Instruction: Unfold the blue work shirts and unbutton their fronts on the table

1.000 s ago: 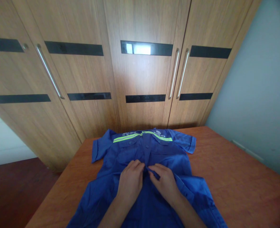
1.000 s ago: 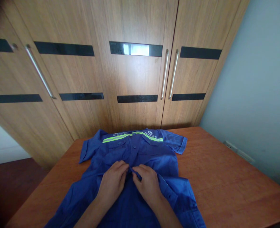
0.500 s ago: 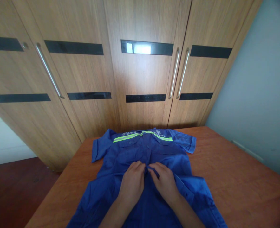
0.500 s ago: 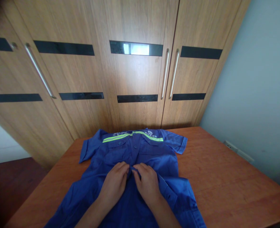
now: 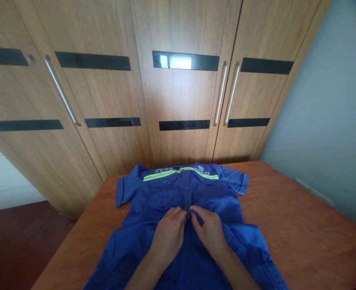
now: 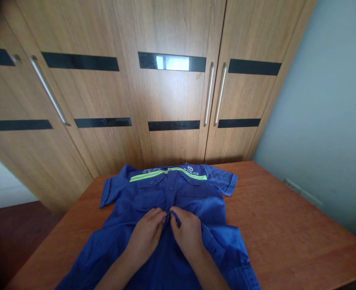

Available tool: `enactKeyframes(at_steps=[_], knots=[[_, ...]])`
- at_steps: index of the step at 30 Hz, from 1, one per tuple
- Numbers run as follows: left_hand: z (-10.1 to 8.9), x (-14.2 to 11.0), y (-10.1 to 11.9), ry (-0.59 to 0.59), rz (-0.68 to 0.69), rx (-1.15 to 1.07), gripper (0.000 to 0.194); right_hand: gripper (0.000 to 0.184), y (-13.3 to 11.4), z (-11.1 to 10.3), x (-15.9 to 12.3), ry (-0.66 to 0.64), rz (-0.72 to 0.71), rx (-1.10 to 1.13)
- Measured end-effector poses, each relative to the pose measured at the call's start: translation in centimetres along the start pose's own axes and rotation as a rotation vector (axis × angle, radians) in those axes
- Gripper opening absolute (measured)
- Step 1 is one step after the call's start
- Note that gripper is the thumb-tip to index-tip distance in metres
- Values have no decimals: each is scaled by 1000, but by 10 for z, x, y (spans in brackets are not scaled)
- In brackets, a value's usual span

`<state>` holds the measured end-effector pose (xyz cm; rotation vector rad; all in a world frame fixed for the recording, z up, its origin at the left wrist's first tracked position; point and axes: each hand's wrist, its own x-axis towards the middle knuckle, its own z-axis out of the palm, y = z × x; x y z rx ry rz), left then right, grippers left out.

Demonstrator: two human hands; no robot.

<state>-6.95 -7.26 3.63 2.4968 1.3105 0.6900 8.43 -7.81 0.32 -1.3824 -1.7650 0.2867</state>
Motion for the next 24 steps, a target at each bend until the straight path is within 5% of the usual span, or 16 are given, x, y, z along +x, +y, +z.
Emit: enactKeyframes(at_steps=[6, 15, 20, 24], knots=[[-11, 1, -5, 124, -12, -136, 34, 31, -2, -10, 2, 108, 39, 78], [-58, -2, -34, 773, -121, -548, 14, 23, -8, -76, 46, 493, -28, 93], [-73, -9, -28, 626, -150, -1124, 9, 20, -22, -96, 48, 507, -204, 70], [-70, -9, -35, 327, -305, -915, 12, 21, -6, -80, 32, 248, -142, 52]])
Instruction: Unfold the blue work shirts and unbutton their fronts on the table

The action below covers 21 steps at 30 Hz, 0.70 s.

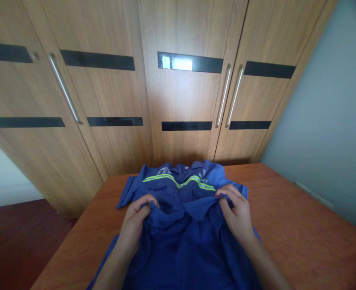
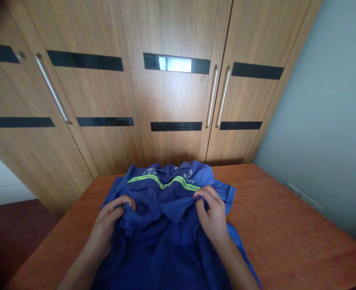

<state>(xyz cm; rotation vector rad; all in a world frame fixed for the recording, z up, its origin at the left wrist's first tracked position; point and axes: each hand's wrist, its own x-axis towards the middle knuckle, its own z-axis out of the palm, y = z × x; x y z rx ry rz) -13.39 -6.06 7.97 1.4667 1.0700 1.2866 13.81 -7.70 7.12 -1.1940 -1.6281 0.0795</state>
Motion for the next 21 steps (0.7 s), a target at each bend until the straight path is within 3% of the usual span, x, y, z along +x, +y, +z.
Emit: enactKeyframes(at_steps=[4, 6, 9, 13, 17, 21], knots=[[11, 2, -12, -181, -65, 676, 17, 23, 17, 15, -17, -440, 112, -209], [19, 1, -16, -198, -79, 904, 20, 24, 16, 17, -18, -534, 135, -335], [26, -2, -16, -189, -90, 1024, 26, 30, -1, 14, -12, -535, 89, -452], [25, -3, -13, -139, 12, 1031, 22, 41, -37, 17, -9, -460, -23, -377], [21, -2, -15, -37, 187, 1078, 22, 26, -58, 39, -19, -476, -137, -282], [15, -2, -16, 166, 333, 1256, 23, 14, -50, 60, -24, -495, -114, -361]])
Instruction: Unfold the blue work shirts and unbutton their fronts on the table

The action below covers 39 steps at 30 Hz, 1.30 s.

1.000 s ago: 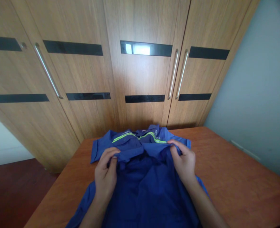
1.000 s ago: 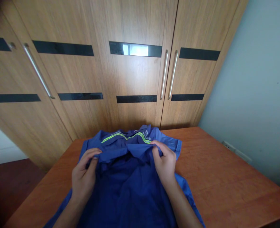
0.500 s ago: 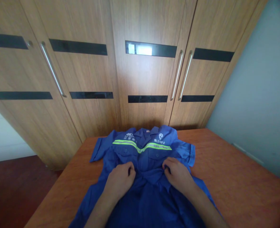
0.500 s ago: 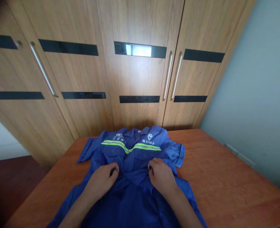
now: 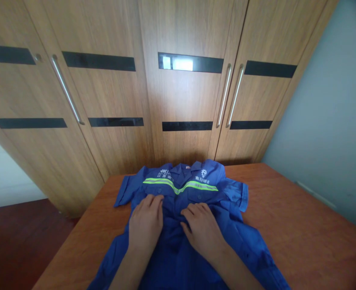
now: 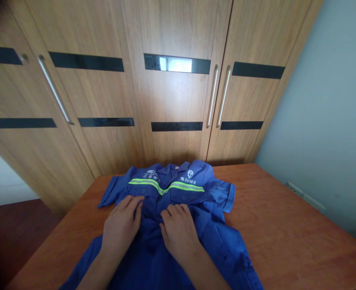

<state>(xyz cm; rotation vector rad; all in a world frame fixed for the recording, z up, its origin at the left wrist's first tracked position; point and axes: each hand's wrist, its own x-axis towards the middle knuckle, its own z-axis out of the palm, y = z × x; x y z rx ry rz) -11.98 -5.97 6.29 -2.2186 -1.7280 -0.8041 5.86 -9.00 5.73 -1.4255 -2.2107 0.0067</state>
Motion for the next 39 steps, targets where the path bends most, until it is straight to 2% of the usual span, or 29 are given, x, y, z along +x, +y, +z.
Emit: enactKeyframes(at_steps=[4, 7, 9, 10, 15, 18, 27, 32, 39], knots=[[-5, -2, 5, 180, 51, 24, 28, 15, 12, 9, 3, 49, 91, 46], [-6, -7, 20, 246, 225, -125, 27, 14, 17, 10, 3, 115, 131, 115], [-4, -10, 30, 187, 318, -226, 25, 13, 18, 8, 3, 170, 159, 182], [-2, -11, 35, 139, 321, -263, 23, 12, 18, 7, 4, 194, 170, 224], [5, -10, 38, -24, 155, -384, 11, 13, 17, -1, 7, 244, 170, 386], [9, -10, 34, -89, 131, -416, 8, 13, 16, 0, 7, 248, 159, 392], [20, -15, 28, -90, 149, -384, 24, 19, 18, 13, 4, 260, 100, 128], [20, -14, 26, -53, 161, -389, 28, 16, 21, 10, 3, 192, 62, 129], [18, -11, 24, -150, 214, -415, 33, 22, 21, 12, 2, 191, 84, 126]])
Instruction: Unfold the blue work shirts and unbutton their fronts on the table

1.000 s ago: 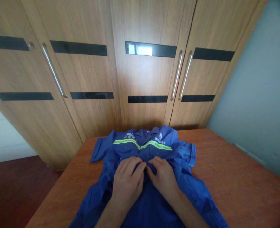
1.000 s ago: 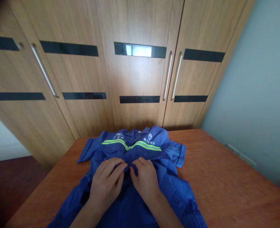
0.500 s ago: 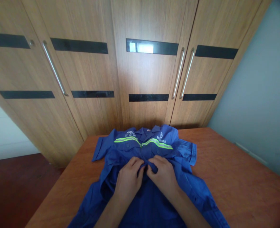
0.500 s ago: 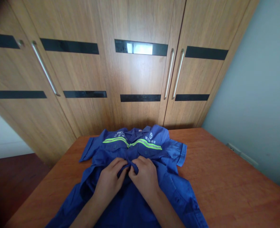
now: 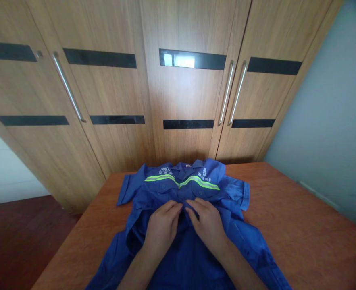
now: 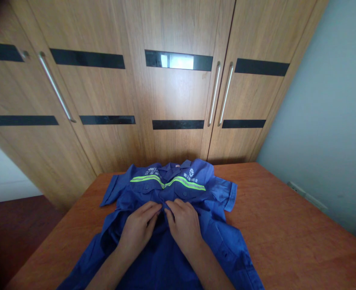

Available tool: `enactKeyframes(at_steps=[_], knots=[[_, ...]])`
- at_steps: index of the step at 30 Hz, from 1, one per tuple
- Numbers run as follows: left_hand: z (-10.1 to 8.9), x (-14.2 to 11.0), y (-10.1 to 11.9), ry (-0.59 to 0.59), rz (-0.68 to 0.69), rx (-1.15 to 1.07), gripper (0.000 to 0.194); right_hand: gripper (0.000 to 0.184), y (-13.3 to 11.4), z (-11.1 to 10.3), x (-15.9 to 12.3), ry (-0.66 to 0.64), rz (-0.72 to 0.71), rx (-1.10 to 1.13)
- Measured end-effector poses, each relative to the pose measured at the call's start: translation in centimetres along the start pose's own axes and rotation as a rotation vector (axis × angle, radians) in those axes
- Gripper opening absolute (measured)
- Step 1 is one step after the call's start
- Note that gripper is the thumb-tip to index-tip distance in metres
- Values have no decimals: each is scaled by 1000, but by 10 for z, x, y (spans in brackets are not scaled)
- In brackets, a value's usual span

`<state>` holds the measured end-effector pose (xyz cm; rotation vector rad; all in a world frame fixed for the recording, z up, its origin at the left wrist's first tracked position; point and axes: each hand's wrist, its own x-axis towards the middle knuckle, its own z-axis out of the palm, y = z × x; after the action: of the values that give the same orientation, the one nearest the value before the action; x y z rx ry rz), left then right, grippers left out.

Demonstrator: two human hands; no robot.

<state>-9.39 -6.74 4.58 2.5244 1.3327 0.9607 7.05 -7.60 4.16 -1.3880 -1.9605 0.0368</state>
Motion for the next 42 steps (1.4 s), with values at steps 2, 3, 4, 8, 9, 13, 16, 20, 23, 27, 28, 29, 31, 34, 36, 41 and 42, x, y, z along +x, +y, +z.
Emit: enactKeyframes(at_steps=[2, 3, 4, 8, 9, 13, 16, 20, 23, 27, 28, 29, 31, 34, 36, 41, 42], knots=[[-1, 0, 0, -10, 14, -3, 33, 24, -1, 0, 0, 5, 2, 1], [-2, 0, 1, -18, 17, -3, 32, 25, -1, 1, 0, 9, 6, 3], [-2, 0, 1, -27, 15, -1, 32, 24, -1, 1, 0, 14, 12, 9], [-2, 1, 5, -35, 16, 18, 29, 22, 1, 3, 1, 39, 38, 62], [-2, 1, 5, -19, 19, 21, 28, 22, 2, 4, 1, 48, 45, 77], [-7, 3, -3, 104, -4, -26, 27, 22, 13, -1, 6, 110, 76, 123], [-21, 4, -18, 318, -110, -88, 24, 23, 29, -21, 11, 227, 88, 135], [-47, 0, -33, 608, -248, -156, 20, 25, 46, -58, 10, 352, 9, 88], [-57, -2, -35, 621, -245, -103, 23, 23, 51, -67, 1, 365, -85, 36], [-50, -1, -34, 100, -327, 137, 25, 24, 53, -54, -14, 142, -28, -56], [-47, 0, -33, -64, -362, 202, 24, 25, 53, -51, -17, 47, 4, -78], [-43, 0, -33, -198, -391, 260, 22, 26, 52, -49, -19, -35, 31, -97], [-38, 0, -31, -323, -420, 348, 21, 29, 46, -50, -19, -124, 68, -129], [-37, 2, -24, -241, -372, 389, 23, 35, 28, -58, -12, -102, 63, -137], [-38, 3, -17, -147, -278, 355, 28, 36, 11, -62, -5, -75, 25, -103], [-23, 5, -1, -110, -82, 209, 29, 24, -15, -39, 10, -157, -86, -68], [-17, 4, 0, -125, -83, 200, 27, 22, -16, -31, 12, -179, -96, -88]])
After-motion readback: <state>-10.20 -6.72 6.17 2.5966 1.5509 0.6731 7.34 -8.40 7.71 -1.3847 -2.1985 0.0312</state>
